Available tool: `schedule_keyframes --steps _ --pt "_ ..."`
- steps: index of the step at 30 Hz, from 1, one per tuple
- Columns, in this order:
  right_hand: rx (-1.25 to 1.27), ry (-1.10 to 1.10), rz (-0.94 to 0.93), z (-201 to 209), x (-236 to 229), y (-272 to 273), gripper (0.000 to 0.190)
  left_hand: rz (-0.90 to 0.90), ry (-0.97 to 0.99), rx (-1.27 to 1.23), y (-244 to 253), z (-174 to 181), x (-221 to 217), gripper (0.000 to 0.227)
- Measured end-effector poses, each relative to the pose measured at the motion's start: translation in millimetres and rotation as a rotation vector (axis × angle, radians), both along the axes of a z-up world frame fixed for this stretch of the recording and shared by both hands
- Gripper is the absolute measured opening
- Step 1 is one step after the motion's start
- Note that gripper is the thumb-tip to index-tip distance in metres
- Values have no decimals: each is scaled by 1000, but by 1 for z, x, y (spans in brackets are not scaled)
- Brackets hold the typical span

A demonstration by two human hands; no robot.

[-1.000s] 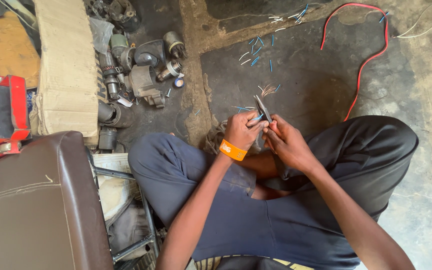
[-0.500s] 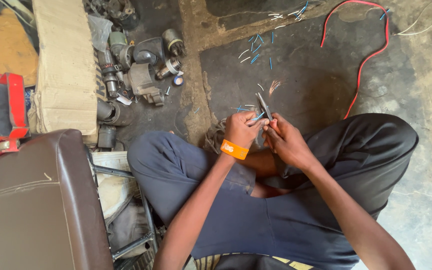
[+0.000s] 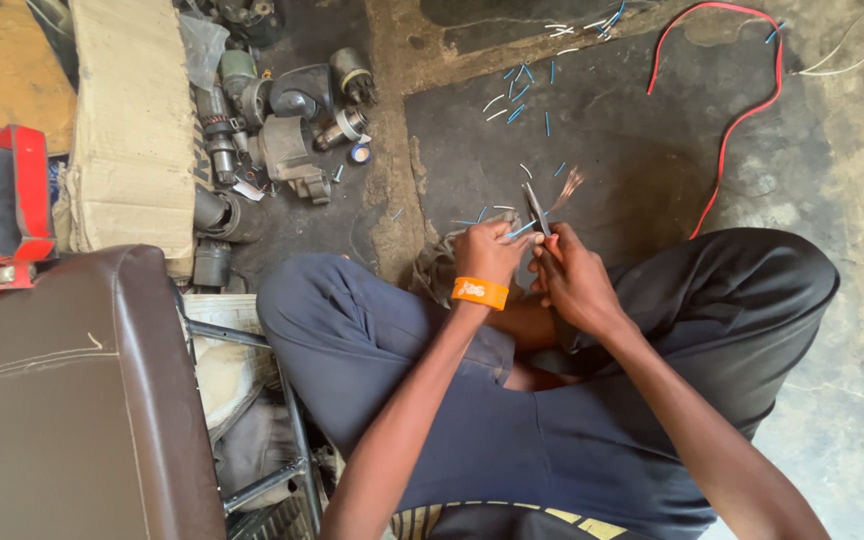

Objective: The person sits on the floor and uses pliers to strip the blue insulation from a copper wire. They repeatedly cut and pull the insulation off the wire end, leaving the copper strands exposed.

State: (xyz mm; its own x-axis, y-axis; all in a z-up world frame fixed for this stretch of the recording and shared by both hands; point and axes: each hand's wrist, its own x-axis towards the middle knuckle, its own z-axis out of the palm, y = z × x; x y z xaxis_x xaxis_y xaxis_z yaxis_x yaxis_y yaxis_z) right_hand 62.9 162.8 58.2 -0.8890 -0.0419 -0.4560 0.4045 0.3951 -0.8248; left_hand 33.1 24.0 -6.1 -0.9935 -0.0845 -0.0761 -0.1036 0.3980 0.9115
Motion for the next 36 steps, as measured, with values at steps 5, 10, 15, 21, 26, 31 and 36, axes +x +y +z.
schedule_keyframes --steps 5,10,15,21,26,31,36 --pt "31 2 -26 8 -2 -10 26 97 33 24 4 -13 5 42" --pt "26 43 -7 4 5 -12 22 115 -52 -44 3 -10 14 44" --pt "-38 19 81 1 -4 -7 19 -29 -72 153 -17 -3 7 35" --pt "-118 94 155 11 -5 -1 22 -45 -103 475 -17 -22 -1 44" --pt "-118 82 151 17 -3 -7 23 -58 -135 575 -19 -30 0 42" --pt "-8 145 177 15 -4 -3 23 -33 -324 654 -18 -19 0 40" --pt "-19 190 168 11 -6 0 26 -246 -82 504 -19 -12 2 36"
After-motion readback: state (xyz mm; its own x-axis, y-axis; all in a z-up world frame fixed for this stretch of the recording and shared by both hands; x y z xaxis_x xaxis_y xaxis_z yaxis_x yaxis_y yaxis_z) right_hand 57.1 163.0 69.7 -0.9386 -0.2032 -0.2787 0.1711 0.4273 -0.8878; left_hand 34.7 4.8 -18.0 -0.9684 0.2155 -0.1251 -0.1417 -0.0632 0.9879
